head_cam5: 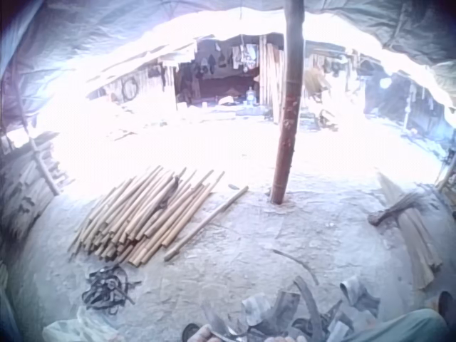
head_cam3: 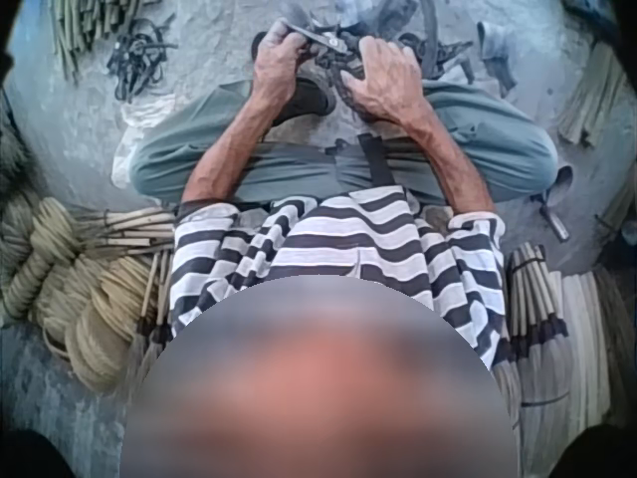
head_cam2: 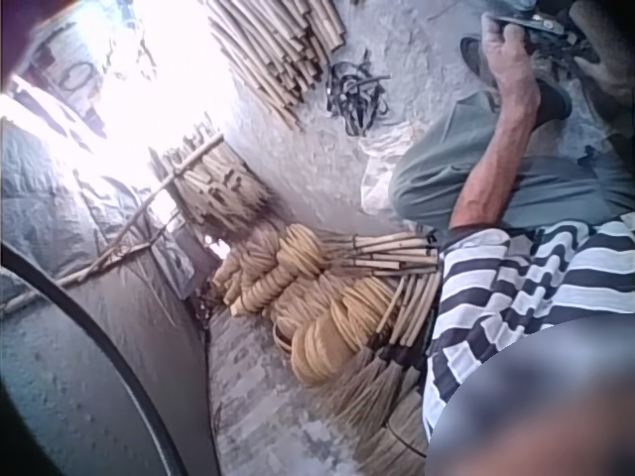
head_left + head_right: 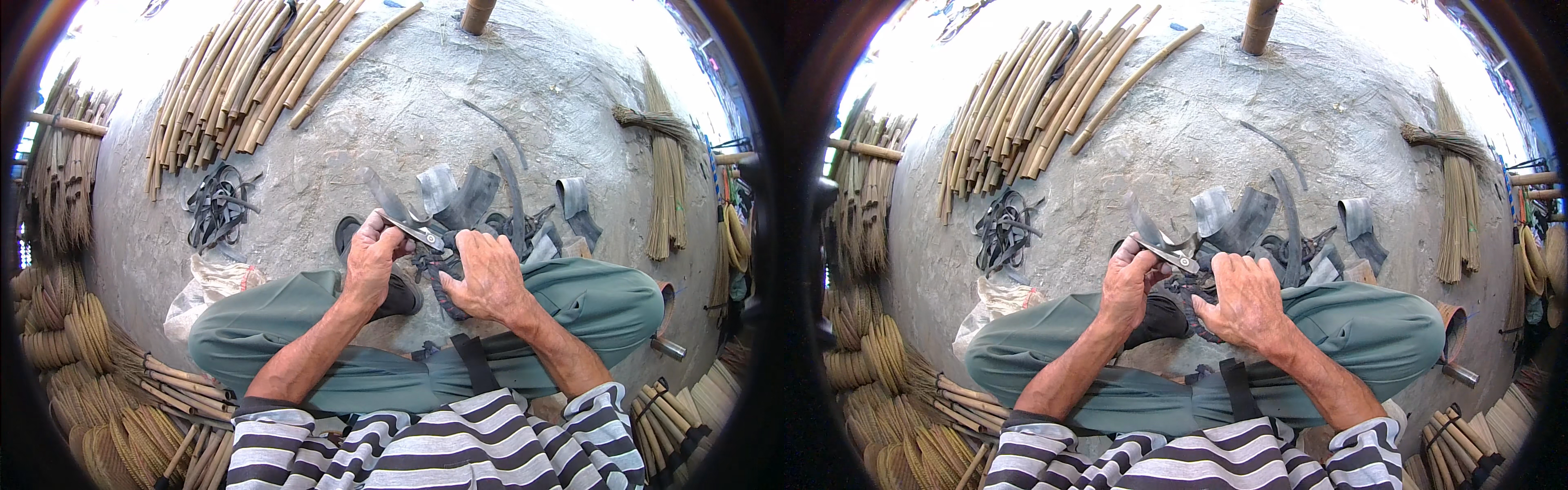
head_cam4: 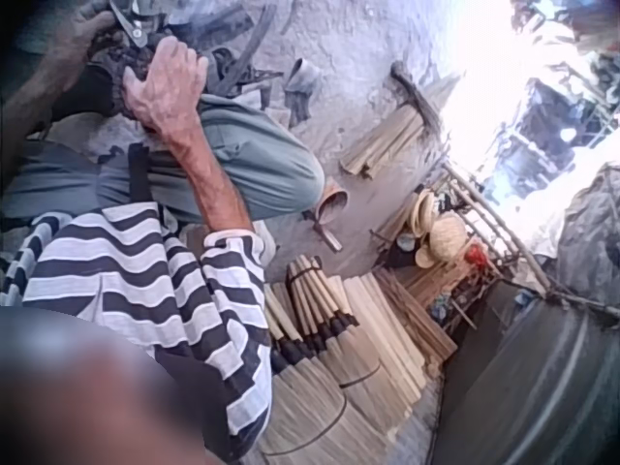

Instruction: The person sits on the floor and uses shears to cut a long strip of black rubber into smaller pieces. They repeatedly pick up the rubber, cut sections, and place the cut pieces on the floor.

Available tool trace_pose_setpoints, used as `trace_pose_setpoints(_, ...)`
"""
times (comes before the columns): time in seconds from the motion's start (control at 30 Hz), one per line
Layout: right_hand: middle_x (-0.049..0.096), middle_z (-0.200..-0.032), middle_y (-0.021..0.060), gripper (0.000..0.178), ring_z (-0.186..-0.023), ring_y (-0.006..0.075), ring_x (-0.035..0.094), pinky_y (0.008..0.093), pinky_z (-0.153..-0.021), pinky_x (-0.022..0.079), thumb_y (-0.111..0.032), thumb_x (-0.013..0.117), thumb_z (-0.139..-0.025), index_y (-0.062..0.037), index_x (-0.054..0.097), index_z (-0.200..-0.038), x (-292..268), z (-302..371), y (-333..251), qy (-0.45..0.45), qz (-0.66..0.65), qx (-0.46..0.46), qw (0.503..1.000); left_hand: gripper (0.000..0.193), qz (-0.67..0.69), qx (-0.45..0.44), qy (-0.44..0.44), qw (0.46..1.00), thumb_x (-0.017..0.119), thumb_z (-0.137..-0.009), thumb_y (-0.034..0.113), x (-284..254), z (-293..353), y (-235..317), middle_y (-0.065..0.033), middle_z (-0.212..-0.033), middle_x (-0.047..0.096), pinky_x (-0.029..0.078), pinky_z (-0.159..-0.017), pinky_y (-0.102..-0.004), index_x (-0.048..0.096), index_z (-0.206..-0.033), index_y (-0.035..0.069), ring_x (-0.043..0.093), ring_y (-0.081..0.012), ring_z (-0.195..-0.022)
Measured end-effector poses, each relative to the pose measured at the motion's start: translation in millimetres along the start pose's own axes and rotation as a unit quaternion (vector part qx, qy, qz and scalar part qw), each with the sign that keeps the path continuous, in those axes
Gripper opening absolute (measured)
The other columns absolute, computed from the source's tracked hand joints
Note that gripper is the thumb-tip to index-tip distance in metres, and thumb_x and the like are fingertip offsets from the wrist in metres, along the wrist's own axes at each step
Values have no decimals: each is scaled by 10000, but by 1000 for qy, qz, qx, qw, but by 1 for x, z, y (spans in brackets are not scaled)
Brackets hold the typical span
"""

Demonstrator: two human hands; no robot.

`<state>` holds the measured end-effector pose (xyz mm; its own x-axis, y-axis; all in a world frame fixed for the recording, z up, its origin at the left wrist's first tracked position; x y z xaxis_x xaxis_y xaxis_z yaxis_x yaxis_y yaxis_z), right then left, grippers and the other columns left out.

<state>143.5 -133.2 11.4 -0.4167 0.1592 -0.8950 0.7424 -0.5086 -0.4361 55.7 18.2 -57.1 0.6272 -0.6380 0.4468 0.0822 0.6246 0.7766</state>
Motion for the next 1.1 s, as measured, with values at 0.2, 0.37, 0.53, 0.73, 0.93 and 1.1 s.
trace_pose_setpoints(0.2,700,-835,195,459,-822,379,704,489,-766,501,-407,782,-851,-6,601,-981,1,-1,1,-66,-24,41,997,110,-13,-15,11,1000,591,-999,97,-3,-1,3,16,-945,679,538,-803,-254,658,-1083,70,619,-61,-795)
trace_pose_setpoints(0.37,707,-737,221,432,-715,413,724,516,-705,560,-405,734,-904,7,610,-937,3,0,3,-109,-48,73,990,84,-14,-52,14,998,589,-1015,127,-7,-4,-5,15,-928,694,556,-776,-300,642,-1076,105,645,-74,-796)
trace_pose_setpoints(0.53,708,-809,193,420,-799,391,718,498,-756,533,-381,769,-874,-5,605,-967,6,0,2,-72,-32,36,996,64,22,-37,49,998,583,-1010,110,-17,-9,0,4,-928,698,559,-772,-300,617,-1065,114,651,-81,-776)
trace_pose_setpoints(0.73,703,-865,173,463,-865,390,696,492,-790,490,-378,805,-832,-11,584,-1008,-5,0,-3,35,11,-22,999,79,-13,-8,10,1000,553,-984,78,0,2,-4,-21,-946,690,543,-779,-268,611,-1038,77,630,-86,-782)
trace_pose_setpoints(0.93,710,-803,215,443,-787,407,719,510,-723,539,-392,768,-873,1,589,-973,4,0,-1,-77,-42,54,995,74,8,-9,5,1000,568,-994,115,-1,1,-1,-11,-941,682,536,-784,-277,615,-1039,78,615,-83,-780)
trace_pose_setpoints(1.1,686,-739,248,402,-762,465,706,554,-681,549,-370,724,-916,-7,554,-955,5,1,0,-106,-62,68,990,57,-3,-56,22,998,570,-1006,128,-5,-1,-5,-5,-937,675,534,-758,-280,601,-1037,91,619,-86,-771)
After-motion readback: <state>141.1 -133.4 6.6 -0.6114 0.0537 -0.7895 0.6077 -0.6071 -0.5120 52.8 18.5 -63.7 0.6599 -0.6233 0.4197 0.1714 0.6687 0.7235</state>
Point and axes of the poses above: each hand's wrist, its own z-axis away from the middle knuckle, its own x-axis out of the palm, y = z × x, the point moved 7 cm from there along -z, towards the middle knuckle
